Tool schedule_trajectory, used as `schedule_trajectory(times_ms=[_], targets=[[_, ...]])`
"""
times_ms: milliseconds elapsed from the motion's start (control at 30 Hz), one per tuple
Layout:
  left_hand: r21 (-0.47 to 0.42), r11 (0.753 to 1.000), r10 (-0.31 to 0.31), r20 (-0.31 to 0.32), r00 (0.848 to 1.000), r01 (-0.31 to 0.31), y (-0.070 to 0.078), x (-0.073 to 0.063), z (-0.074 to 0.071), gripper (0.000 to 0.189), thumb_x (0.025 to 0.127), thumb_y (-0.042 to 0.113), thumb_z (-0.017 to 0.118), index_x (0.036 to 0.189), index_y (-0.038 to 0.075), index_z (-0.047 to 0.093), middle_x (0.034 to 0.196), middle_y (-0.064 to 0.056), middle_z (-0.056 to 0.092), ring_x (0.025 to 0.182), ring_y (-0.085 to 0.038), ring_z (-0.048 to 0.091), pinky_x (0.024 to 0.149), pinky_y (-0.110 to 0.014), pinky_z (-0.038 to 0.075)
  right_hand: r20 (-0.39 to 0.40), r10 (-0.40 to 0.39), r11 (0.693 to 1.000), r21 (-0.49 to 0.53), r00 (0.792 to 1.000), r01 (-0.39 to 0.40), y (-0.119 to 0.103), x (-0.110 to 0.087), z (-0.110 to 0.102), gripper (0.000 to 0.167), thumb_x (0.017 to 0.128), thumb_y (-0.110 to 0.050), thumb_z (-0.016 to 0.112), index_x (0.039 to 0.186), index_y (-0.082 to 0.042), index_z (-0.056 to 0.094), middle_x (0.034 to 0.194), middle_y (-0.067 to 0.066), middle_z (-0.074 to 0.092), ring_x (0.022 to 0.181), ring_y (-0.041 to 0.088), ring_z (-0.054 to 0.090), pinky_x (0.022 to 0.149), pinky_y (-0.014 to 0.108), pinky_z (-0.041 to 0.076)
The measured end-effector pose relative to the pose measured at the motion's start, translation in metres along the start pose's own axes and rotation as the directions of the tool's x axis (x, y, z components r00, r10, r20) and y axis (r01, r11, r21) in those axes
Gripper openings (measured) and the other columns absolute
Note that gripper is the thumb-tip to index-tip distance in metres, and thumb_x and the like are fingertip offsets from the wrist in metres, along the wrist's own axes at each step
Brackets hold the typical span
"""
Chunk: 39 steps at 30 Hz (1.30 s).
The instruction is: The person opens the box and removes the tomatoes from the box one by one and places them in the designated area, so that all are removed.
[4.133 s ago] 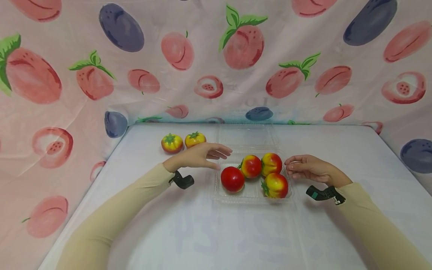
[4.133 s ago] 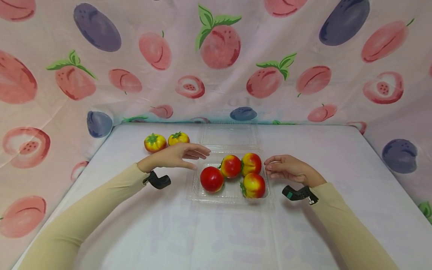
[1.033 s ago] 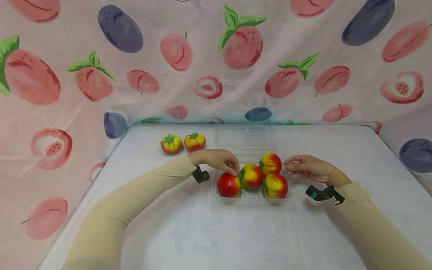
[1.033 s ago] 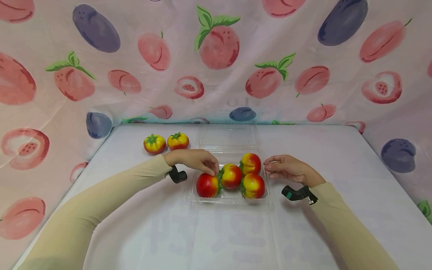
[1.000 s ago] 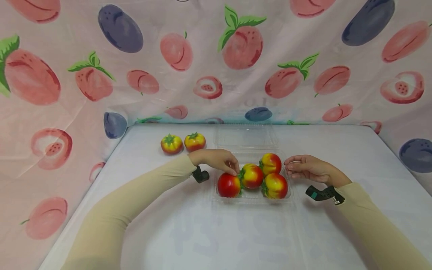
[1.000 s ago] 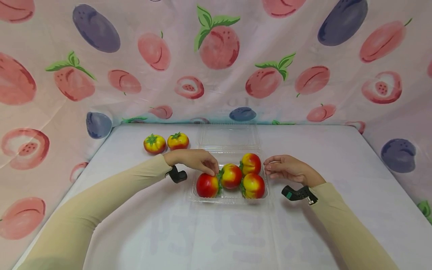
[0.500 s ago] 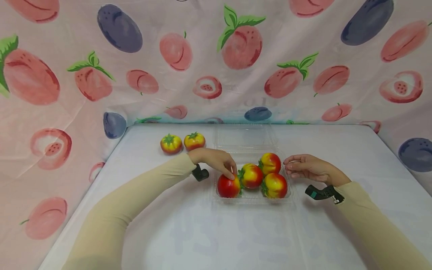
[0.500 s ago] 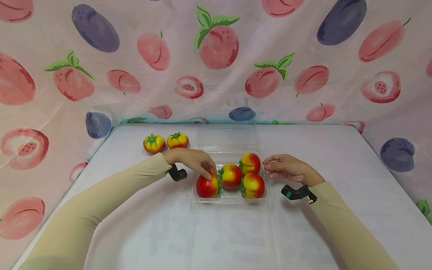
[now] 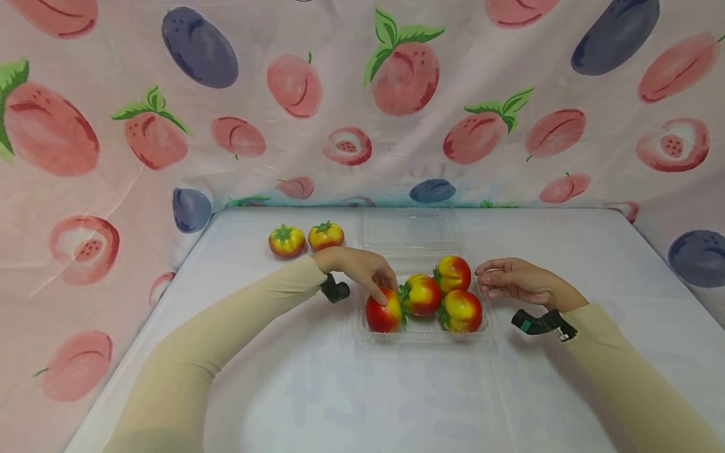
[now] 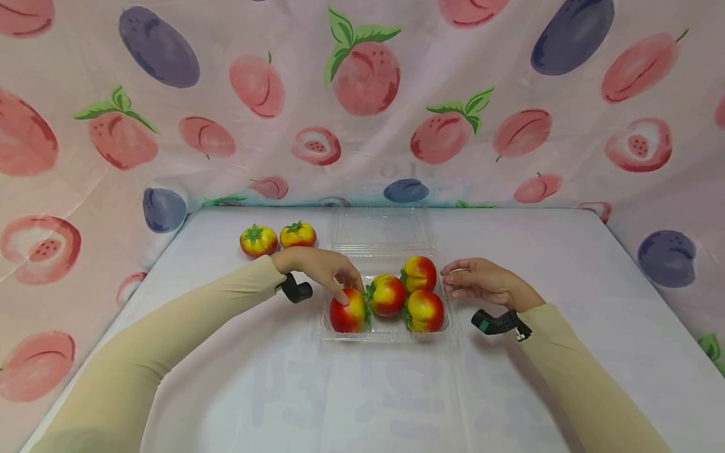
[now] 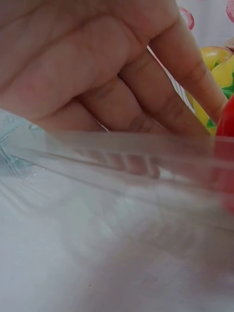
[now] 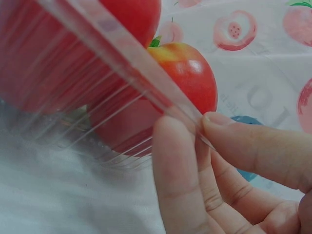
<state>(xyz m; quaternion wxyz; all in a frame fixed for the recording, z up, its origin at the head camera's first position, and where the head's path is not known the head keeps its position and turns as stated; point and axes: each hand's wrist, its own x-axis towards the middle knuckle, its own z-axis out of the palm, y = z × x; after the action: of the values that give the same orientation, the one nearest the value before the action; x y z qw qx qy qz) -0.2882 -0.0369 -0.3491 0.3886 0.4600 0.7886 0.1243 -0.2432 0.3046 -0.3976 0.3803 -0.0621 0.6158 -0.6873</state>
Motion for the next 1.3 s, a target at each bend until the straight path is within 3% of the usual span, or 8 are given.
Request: schedule_trajectory(times_ms=[200, 600, 1100, 1300], targets=[[-0.002, 1.000, -0.018, 0.012, 1.000, 0.018, -0.0010, -0.0001, 0.0007, 0.036, 0.088, 0.030, 0.064, 0.119, 0.013, 0.059, 0.124, -0.005, 0.061, 0.113, -0.018, 0.058, 0.099, -0.028, 0.047, 0.016, -0.004, 1.000, -0.001, 1.000, 0.004, 0.0010, 0.0013, -0.0011, 0.020, 0.098, -0.005, 0.044, 0.103, -0.013, 0.061, 0.092, -0.001, 0.070, 0.085, 0.009, 0.067, 0.079, 0.021, 0.056], [-0.018, 0.999, 0.036, 0.015, 0.999, -0.036, -0.0019, 0.0002, 0.0014, 0.047, 0.083, 0.023, 0.071, 0.126, 0.010, 0.056, 0.125, -0.008, 0.060, 0.112, -0.019, 0.055, 0.099, -0.024, 0.046, 0.017, -0.007, 1.000, 0.008, 1.000, 0.007, -0.0014, -0.0009, 0.0025, 0.017, 0.097, -0.004, 0.046, 0.103, -0.011, 0.061, 0.092, 0.000, 0.070, 0.084, 0.010, 0.067, 0.079, 0.021, 0.056], [0.095, 0.995, 0.015, 0.073, 0.997, -0.022, 0.0003, -0.0017, -0.0016, 0.048, 0.086, 0.028, 0.067, 0.128, 0.008, 0.057, 0.121, -0.007, 0.063, 0.107, -0.017, 0.057, 0.098, -0.023, 0.045, 0.017, -0.016, 1.000, 0.013, 1.000, 0.016, -0.0002, -0.0007, 0.0015, 0.018, 0.097, -0.004, 0.046, 0.103, -0.011, 0.061, 0.092, 0.000, 0.070, 0.084, 0.010, 0.067, 0.079, 0.021, 0.056], [0.059, 0.998, -0.018, 0.067, 0.998, 0.014, 0.0012, -0.0025, 0.0001, 0.052, 0.085, 0.028, 0.069, 0.131, 0.011, 0.053, 0.124, -0.005, 0.059, 0.112, -0.017, 0.054, 0.099, -0.024, 0.045, 0.016, -0.014, 1.000, 0.013, 1.000, 0.014, -0.0003, -0.0006, 0.0013, 0.018, 0.097, -0.004, 0.046, 0.103, -0.011, 0.061, 0.092, 0.000, 0.070, 0.084, 0.010, 0.067, 0.078, 0.021, 0.056]])
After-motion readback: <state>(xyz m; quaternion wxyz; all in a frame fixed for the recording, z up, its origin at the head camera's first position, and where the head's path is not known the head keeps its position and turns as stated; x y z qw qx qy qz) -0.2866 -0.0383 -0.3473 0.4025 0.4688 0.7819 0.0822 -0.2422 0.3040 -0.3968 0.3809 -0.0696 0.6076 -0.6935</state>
